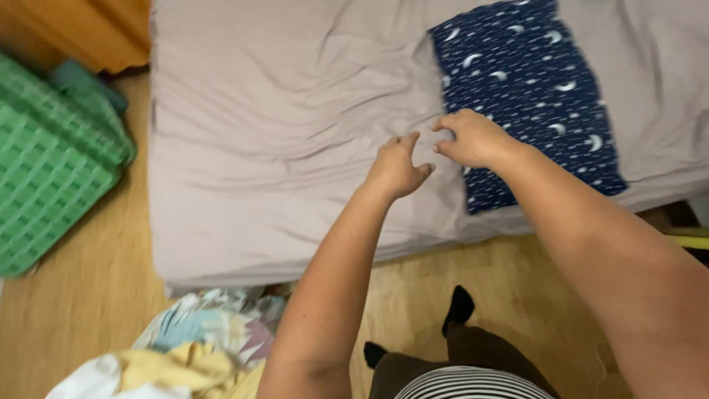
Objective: The person puts a dark blue pillowcase with moon and star patterns onto a white pillow, then removes it. They then put a white pillowcase onto another white pillow, adjusting and smoothing it before removing it as well.
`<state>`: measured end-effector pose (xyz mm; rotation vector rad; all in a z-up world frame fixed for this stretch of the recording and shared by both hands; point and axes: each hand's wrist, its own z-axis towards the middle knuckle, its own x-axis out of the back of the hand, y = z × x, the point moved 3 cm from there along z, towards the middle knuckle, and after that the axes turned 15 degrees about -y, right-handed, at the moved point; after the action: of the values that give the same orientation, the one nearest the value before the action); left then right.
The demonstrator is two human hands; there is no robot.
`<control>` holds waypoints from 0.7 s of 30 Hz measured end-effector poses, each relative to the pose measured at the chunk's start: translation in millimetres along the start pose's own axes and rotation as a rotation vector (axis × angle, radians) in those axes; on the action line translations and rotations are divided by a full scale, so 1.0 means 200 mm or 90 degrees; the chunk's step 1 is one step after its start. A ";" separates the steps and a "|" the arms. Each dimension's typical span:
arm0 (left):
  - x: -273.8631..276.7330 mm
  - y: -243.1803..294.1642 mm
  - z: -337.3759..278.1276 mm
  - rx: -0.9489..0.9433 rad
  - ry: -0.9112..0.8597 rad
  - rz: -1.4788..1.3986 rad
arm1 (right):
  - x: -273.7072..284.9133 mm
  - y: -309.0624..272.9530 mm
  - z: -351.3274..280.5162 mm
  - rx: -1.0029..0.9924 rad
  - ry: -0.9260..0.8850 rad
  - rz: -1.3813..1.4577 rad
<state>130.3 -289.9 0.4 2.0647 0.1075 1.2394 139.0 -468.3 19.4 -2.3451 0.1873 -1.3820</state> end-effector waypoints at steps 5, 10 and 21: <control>-0.27 0.38 0.46 -0.038 -0.064 -0.026 | 0.20 0.61 -0.21 -0.175 -0.011 0.053; -0.53 0.57 0.78 -0.008 -0.139 -0.051 | 0.22 1.14 -0.28 -0.232 0.025 0.074; -0.78 0.65 1.21 0.050 -0.208 -0.080 | 0.12 1.63 -0.19 -0.286 0.069 0.156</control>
<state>204.7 -578.6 -103.4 2.2629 0.1326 0.8220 146.5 -781.7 -79.7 -2.4809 0.8674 -1.4580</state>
